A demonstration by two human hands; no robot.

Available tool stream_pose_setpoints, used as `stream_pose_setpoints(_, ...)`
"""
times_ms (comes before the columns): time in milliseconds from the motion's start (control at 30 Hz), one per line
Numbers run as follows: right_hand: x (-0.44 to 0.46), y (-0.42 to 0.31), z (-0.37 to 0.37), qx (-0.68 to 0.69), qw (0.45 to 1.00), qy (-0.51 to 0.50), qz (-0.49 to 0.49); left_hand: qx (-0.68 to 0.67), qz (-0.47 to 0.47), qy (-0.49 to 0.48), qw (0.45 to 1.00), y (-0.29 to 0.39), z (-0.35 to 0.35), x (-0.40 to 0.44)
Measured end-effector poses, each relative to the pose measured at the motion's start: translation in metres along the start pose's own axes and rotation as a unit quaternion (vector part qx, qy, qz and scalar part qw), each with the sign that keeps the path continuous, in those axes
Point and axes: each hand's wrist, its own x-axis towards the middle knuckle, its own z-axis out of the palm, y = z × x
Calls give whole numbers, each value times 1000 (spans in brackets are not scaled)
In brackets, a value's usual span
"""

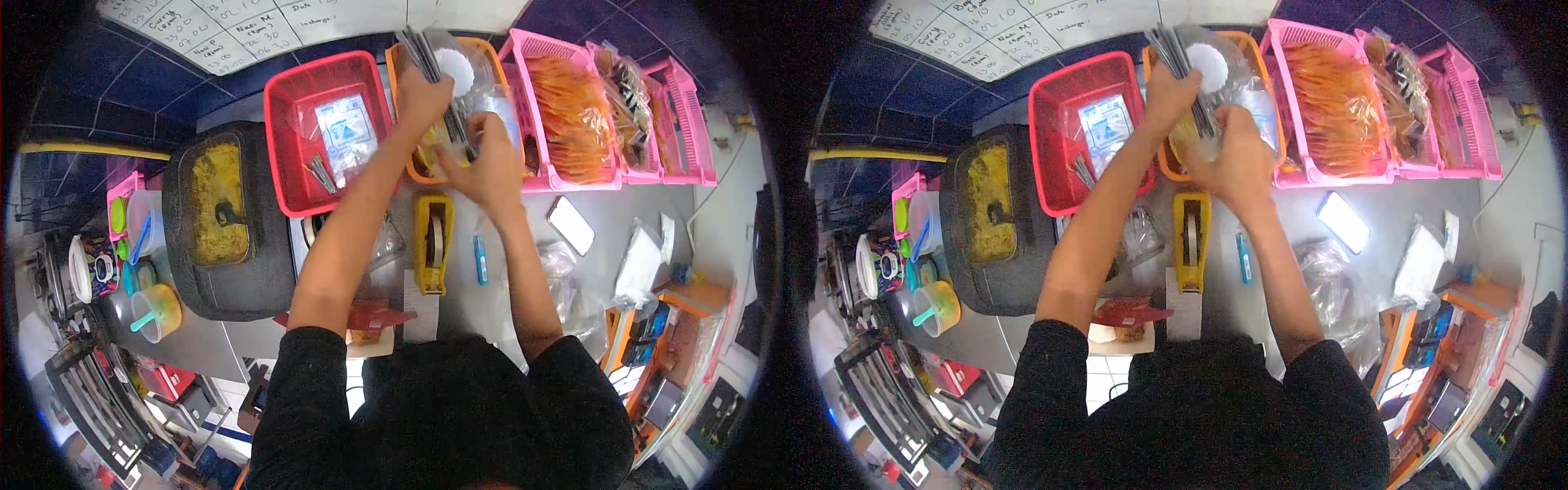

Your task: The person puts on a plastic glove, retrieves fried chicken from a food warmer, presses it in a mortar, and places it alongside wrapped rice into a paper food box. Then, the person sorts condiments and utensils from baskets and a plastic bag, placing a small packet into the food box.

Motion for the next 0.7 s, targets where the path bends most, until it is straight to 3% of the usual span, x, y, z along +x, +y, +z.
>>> stream_pose_setpoints(33, -10, -2, 7, -9, 999, 25, -30, -7, -7, 0, 1000, 4, -3, -1)
stream_pose_setpoints(133, -6, 10, 35, -45, 999, 18, -4, 147, -31, -120, 981, 21, -11, -4)
stream_pose_setpoints(167, -2, 14, 42, -56, 998, 6, 0, 163, 9, -79, 983, 11, -4, -5)
stream_pose_setpoints(233, 3, 29, 39, -78, 995, -57, -1, 156, -27, -100, 982, 16, -12, -12)
stream_pose_setpoints(400, 7, 36, 21, -68, 994, -76, -33, 143, -98, -131, 976, 17, -5, -11)
stream_pose_setpoints(500, 4, 24, 12, 10, 995, -94, -14, 157, -40, -115, 980, 6, 6, -12)
stream_pose_setpoints(567, 5, 33, 19, 52, 995, -83, -11, 97, -33, -139, 985, -9, 12, -9)
stream_pose_setpoints(700, 7, 39, 22, 56, 991, -112, -41, 42, -8, -184, 982, -14, 1, -6)
